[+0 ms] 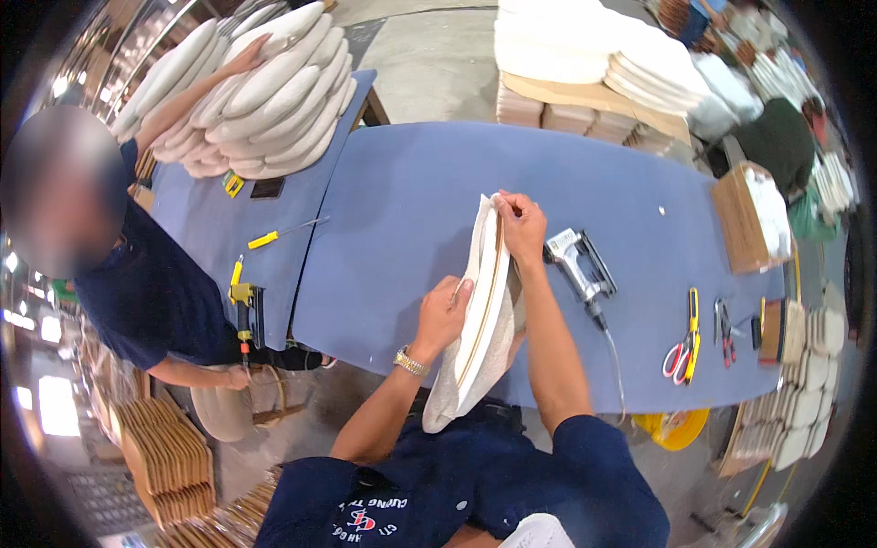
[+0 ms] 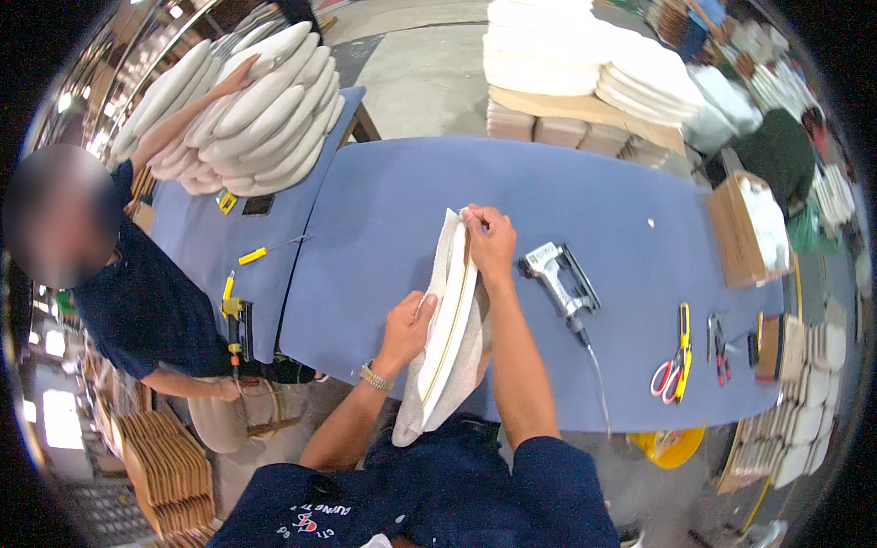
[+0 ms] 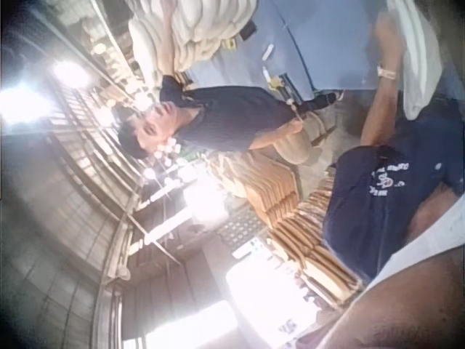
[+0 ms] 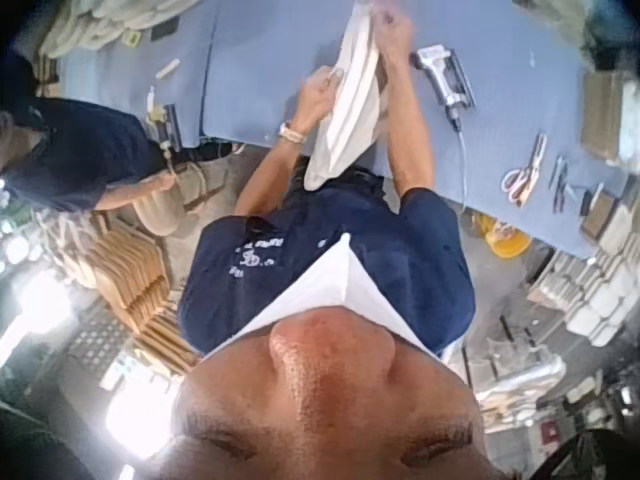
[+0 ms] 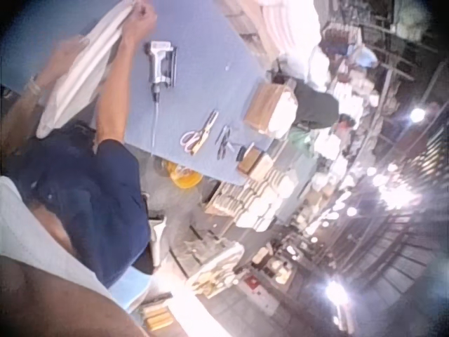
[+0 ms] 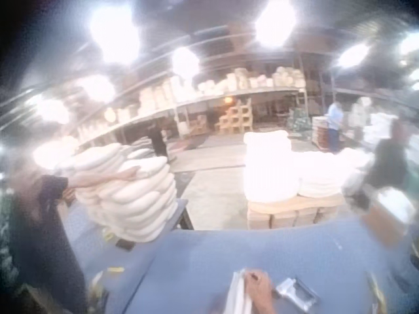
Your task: The person wraps fabric around cushion foam pieces and secures the edges using a staple gun. They repeatedly pick up foam, fold the fabric over, and staple the seams while working at a table in a workshop.
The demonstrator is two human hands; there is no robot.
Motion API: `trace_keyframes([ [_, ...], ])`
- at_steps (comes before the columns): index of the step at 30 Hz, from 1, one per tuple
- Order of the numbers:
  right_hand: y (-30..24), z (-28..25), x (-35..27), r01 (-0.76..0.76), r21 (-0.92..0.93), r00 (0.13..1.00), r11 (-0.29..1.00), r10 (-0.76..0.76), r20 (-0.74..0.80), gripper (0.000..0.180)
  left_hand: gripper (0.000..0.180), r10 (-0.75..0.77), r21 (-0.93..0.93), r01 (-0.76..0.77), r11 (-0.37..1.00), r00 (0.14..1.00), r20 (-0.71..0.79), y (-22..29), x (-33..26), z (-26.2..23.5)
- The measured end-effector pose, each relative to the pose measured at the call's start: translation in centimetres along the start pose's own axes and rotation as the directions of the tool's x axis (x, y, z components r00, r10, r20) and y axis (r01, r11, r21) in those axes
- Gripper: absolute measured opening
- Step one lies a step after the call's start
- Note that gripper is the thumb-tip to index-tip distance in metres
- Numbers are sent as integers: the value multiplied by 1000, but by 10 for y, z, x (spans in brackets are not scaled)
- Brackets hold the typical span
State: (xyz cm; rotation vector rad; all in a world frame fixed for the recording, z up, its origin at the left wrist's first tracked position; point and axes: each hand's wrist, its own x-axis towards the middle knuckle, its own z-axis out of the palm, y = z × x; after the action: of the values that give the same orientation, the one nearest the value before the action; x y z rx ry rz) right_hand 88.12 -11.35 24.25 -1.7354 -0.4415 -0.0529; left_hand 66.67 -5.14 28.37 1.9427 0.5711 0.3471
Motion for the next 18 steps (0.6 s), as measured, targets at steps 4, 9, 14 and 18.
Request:
trace_keyframes([
  [4, 1, 13, 15, -135, -15, 990, 991, 136, 26, 20, 42, -102, -380, 111, 918, 994, 44, -14, 18, 3],
  [9, 12, -7, 28, -331, 63, 942, 942, 326, 76, 21, 41, 104, -247, -115, 962, 993, -58, -14, 54, 55],
  [14, 0, -22, -3, -311, 280, 940, 908, 337, -49, 15, 41, 279, -190, -295, 936, 954, -109, -35, 158, 71],
  [18, -1, -2, -3, -102, 121, 991, 987, 111, -74, 13, 50, 258, -492, -51, 869, 896, 363, -50, 222, 72],
])
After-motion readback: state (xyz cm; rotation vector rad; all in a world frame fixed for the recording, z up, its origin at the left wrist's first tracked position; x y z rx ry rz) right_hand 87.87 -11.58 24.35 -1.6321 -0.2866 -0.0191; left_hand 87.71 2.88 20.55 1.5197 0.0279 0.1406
